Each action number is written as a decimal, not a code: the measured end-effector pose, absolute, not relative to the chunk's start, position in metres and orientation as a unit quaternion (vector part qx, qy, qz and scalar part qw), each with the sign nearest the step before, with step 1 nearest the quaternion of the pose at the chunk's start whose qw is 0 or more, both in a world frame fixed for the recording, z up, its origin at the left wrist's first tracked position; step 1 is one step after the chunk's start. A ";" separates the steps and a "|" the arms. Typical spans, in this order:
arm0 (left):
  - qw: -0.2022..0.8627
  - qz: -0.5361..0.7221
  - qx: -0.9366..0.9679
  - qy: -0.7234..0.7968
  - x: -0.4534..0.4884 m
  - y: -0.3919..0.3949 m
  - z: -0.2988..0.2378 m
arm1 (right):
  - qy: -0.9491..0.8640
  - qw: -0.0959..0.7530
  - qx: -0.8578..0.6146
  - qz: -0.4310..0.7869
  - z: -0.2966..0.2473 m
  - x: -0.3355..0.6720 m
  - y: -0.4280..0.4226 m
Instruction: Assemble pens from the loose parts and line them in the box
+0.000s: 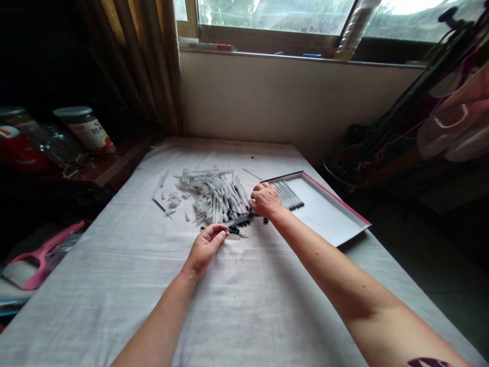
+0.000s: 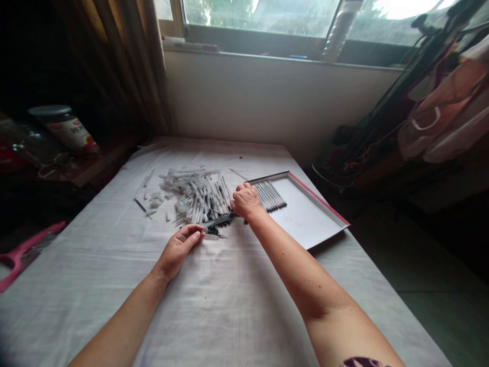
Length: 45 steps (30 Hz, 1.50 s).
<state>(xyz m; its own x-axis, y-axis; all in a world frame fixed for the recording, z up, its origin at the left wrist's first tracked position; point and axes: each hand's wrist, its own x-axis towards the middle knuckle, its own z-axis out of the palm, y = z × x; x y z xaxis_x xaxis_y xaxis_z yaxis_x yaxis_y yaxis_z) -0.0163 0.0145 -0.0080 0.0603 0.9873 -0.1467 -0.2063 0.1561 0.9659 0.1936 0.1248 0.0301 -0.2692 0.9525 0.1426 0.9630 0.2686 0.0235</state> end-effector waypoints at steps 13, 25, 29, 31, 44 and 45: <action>0.545 0.473 0.516 0.462 -0.014 0.015 -0.014 | -0.680 0.074 -0.730 -0.006 0.039 0.181 0.112; 0.051 0.485 0.751 0.446 -0.012 0.003 -0.011 | -0.588 0.537 -0.548 0.256 -0.017 0.170 -0.004; -0.060 0.388 0.823 0.410 -0.011 0.000 -0.013 | -0.597 0.540 -0.490 0.334 -0.019 0.165 -0.017; -0.027 0.326 0.854 0.404 -0.010 -0.001 -0.017 | -0.591 0.541 -0.471 0.369 -0.021 0.164 -0.017; 0.103 0.348 0.710 0.603 -0.044 -0.014 -0.025 | -0.602 0.439 -0.633 0.209 -0.029 0.170 -0.010; 0.109 0.350 0.701 0.611 -0.045 -0.013 -0.024 | -0.611 0.424 -0.636 0.205 -0.028 0.168 -0.009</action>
<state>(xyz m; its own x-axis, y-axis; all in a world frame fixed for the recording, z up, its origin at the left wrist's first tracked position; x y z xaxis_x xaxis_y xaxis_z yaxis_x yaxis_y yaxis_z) -0.0451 -0.0130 -0.0242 0.0075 0.9336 0.3582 0.7811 -0.2291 0.5809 0.1681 -0.0089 -0.0275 0.1691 0.9515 0.2570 0.6034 0.1063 -0.7903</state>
